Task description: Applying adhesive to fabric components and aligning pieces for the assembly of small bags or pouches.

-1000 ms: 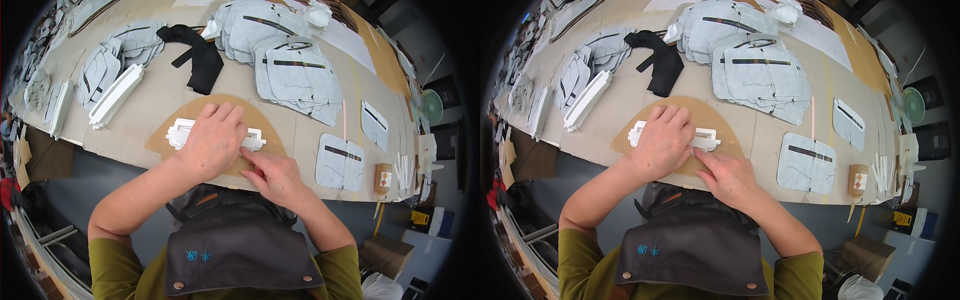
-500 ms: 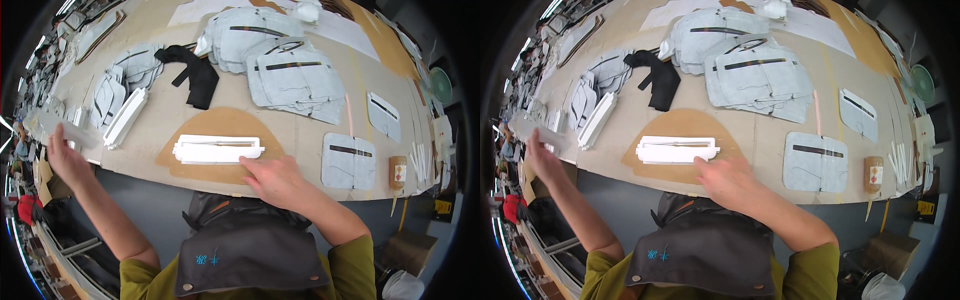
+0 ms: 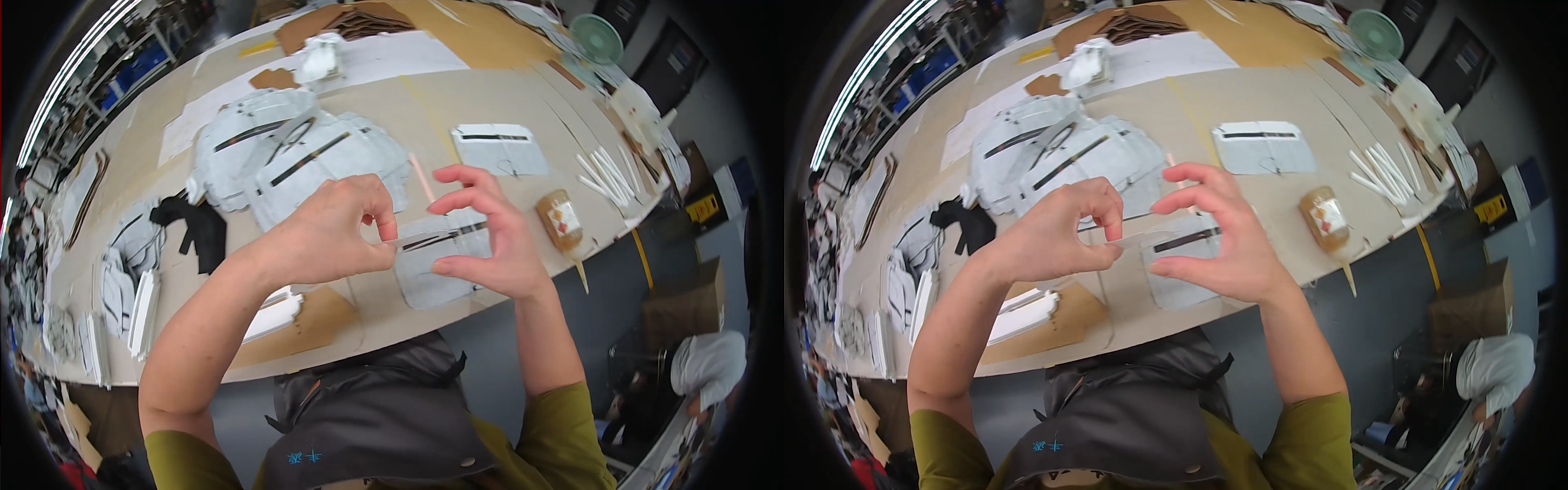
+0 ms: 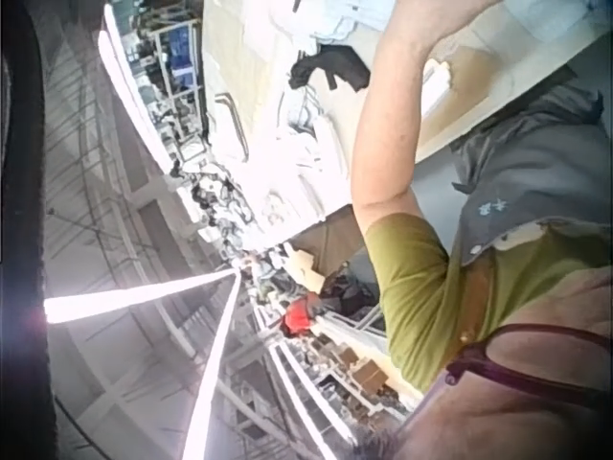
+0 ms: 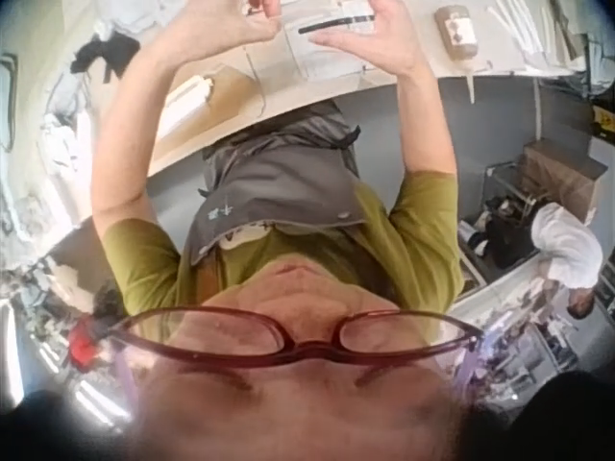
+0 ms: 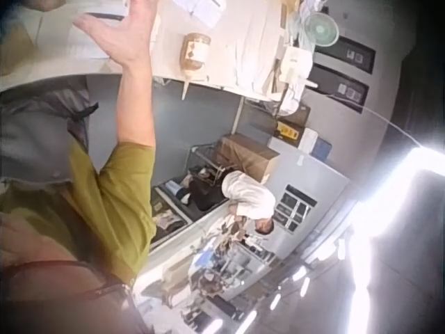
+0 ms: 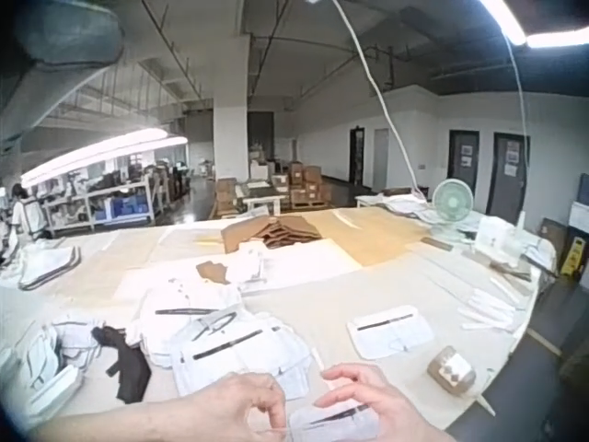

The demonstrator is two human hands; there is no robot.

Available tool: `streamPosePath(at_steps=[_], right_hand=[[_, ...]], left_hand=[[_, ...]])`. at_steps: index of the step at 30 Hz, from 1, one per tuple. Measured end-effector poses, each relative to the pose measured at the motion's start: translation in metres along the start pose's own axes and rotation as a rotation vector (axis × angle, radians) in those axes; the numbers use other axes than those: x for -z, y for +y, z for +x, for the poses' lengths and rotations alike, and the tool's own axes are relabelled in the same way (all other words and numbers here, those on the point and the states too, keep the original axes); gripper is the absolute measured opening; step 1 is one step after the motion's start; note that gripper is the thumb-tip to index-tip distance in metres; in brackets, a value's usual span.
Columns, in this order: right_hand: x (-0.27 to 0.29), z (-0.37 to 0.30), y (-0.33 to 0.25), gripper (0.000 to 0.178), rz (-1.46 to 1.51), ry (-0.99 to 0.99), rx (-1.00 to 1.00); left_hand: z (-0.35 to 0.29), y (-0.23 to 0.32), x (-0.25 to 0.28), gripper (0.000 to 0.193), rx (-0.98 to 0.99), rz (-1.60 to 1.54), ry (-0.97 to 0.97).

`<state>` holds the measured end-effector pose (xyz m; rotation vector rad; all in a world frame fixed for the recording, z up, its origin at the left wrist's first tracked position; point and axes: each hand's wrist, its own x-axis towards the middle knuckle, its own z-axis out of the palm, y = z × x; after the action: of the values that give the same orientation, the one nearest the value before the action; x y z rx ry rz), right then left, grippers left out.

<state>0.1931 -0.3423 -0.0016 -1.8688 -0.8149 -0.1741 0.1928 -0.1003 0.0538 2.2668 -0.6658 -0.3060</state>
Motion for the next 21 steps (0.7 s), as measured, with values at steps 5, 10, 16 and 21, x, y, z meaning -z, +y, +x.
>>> streamPosePath(at_steps=[5,10,16,21], right_hand=[[0.009,-0.019,0.016,0.027,0.032,-0.058,-0.062],[0.013,-0.026,0.047,0.013,0.334,0.058,-0.243],[0.037,-0.035,0.072,0.01,0.664,0.218,-0.493],[0.042,-0.04,0.084,0.011,0.677,0.224,-0.541]], left_hand=[[0.035,0.01,-0.03,0.015,0.074,-0.102,-0.212],[0.035,-0.016,-0.039,0.035,0.078,-0.25,-0.053],[-0.004,-0.061,-0.032,0.044,0.336,-0.482,0.16],[0.0,-0.06,-0.057,0.039,0.366,-0.559,0.151]])
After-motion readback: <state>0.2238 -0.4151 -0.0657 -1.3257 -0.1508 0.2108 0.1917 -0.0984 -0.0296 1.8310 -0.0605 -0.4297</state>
